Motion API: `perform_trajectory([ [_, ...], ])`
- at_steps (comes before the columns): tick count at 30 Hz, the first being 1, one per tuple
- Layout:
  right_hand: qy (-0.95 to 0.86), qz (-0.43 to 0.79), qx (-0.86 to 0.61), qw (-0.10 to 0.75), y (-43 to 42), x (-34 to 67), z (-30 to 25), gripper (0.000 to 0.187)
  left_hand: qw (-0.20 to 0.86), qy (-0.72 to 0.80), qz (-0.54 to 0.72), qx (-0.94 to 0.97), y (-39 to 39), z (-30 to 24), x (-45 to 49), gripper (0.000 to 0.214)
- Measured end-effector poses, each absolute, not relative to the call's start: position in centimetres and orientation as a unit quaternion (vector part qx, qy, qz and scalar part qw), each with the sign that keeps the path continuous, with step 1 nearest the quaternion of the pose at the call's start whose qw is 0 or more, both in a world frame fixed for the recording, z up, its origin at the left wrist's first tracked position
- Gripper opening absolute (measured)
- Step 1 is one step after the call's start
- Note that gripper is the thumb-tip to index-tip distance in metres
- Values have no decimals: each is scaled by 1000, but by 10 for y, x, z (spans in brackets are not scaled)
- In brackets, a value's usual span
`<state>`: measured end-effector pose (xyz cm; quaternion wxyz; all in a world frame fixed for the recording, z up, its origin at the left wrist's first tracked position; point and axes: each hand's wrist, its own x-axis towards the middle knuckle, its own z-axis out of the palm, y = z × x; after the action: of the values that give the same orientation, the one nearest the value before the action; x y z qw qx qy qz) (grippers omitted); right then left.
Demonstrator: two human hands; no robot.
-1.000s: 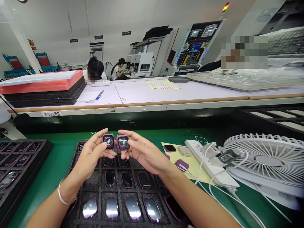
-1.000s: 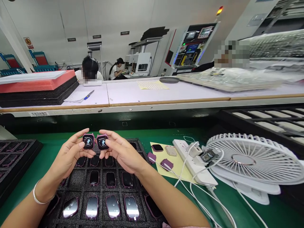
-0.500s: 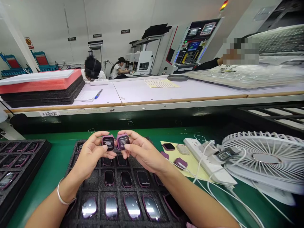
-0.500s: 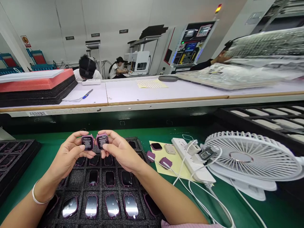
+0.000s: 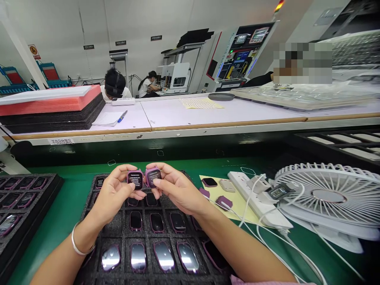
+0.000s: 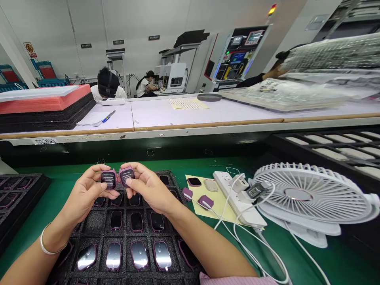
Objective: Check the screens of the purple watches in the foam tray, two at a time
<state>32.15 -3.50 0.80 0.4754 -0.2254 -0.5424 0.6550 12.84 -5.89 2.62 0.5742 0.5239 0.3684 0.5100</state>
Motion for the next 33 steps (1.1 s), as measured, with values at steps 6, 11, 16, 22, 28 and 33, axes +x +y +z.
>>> perform_trajectory([
  [6, -557, 639, -233, 477, -37, 322, 7, 32, 565, 379, 511, 526, -58, 26, 129, 29],
  [11, -560, 637, -235, 475, -38, 321, 8, 33, 562, 381, 516, 522, -58, 25, 129, 28],
  [16, -564, 631, -235, 478, -38, 321, 8, 36, 579, 360, 513, 522, -60, 27, 128, 27],
  [22, -555, 626, -250, 487, -38, 320, 8, 40, 583, 351, 511, 526, -61, 26, 130, 35],
  [28, -496, 673, -250, 488, -36, 317, 8, 32, 605, 365, 499, 501, -61, 28, 129, 27],
  [33, -500, 669, -251, 489, -37, 318, 9, 33, 611, 359, 502, 495, -63, 29, 129, 27],
])
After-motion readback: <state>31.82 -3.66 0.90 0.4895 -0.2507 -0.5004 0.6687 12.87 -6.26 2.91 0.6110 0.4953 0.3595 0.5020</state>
